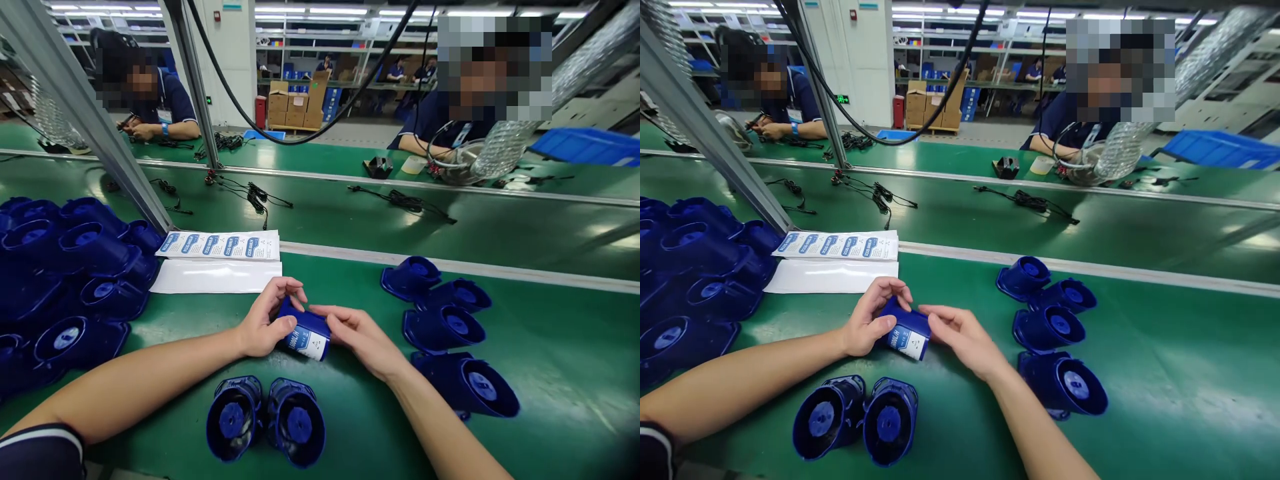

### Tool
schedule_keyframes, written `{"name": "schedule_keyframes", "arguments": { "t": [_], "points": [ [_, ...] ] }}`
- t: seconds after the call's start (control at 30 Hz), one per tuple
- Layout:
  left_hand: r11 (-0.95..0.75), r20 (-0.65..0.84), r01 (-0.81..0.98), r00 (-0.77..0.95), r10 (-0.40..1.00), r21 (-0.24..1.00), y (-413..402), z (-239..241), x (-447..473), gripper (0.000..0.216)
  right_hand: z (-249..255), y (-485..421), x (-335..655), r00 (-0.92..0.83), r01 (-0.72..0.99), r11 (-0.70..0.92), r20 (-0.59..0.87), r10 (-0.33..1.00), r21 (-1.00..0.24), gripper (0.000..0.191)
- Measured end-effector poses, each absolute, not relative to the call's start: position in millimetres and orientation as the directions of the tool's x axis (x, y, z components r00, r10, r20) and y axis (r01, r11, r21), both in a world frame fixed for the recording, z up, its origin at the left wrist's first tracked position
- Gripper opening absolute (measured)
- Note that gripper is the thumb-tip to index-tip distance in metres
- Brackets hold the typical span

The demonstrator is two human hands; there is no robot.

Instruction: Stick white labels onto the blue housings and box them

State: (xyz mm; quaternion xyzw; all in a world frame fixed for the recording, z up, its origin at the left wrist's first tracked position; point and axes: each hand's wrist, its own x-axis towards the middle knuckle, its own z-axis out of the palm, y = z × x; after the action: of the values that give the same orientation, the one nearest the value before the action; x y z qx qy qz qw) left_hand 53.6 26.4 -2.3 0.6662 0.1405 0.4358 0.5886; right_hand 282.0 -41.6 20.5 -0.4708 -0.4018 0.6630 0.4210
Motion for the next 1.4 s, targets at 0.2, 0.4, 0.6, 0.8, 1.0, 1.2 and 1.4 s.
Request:
{"name": "schedule_keyframes", "arguments": {
  "t": [0.2, 0.4, 0.6, 0.8, 1.0, 1.2, 1.4],
  "points": [
    [-0.225, 0.4, -0.397, 0.441, 0.803, 0.89, 32, 3, 60, 0.054, 23, -39, 266, -0.194, -0.47, -0.391, -0.34, 0.92, -0.791, 0.048],
    [-0.001, 0.296, -0.413, 0.651, 0.699, 0.911, 25, -4, 57, 0.07, 17, -41, 266, -0.23, -0.639, -0.372, -0.294, 0.928, -0.674, 0.056],
    [-0.012, 0.342, -0.453, 0.655, 0.673, 0.892, 23, -2, 51, 0.059, 15, -48, 262, -0.263, -0.618, -0.377, -0.27, 0.926, -0.69, 0.062],
    [-0.143, 0.403, -0.429, 0.608, 0.685, 0.892, 24, 3, 50, 0.043, 4, -50, 260, -0.314, -0.557, -0.38, -0.237, 0.92, -0.739, 0.079],
    [-0.1, 0.351, -0.427, 0.562, 0.749, 0.899, 24, 5, 50, 0.032, -7, -58, 249, -0.184, -0.53, -0.271, -0.202, 0.962, -0.803, 0.074],
    [-0.081, 0.253, -0.358, 0.465, 0.849, 0.93, 21, 5, 56, 0.039, -4, -57, 236, -0.072, -0.466, -0.183, -0.169, 0.983, -0.866, 0.066],
    [-0.076, 0.203, -0.289, 0.441, 0.874, 0.954, 18, 3, 60, 0.039, -3, -55, 234, -0.056, -0.391, -0.164, -0.154, 0.986, -0.906, 0.076]
  ]
}}
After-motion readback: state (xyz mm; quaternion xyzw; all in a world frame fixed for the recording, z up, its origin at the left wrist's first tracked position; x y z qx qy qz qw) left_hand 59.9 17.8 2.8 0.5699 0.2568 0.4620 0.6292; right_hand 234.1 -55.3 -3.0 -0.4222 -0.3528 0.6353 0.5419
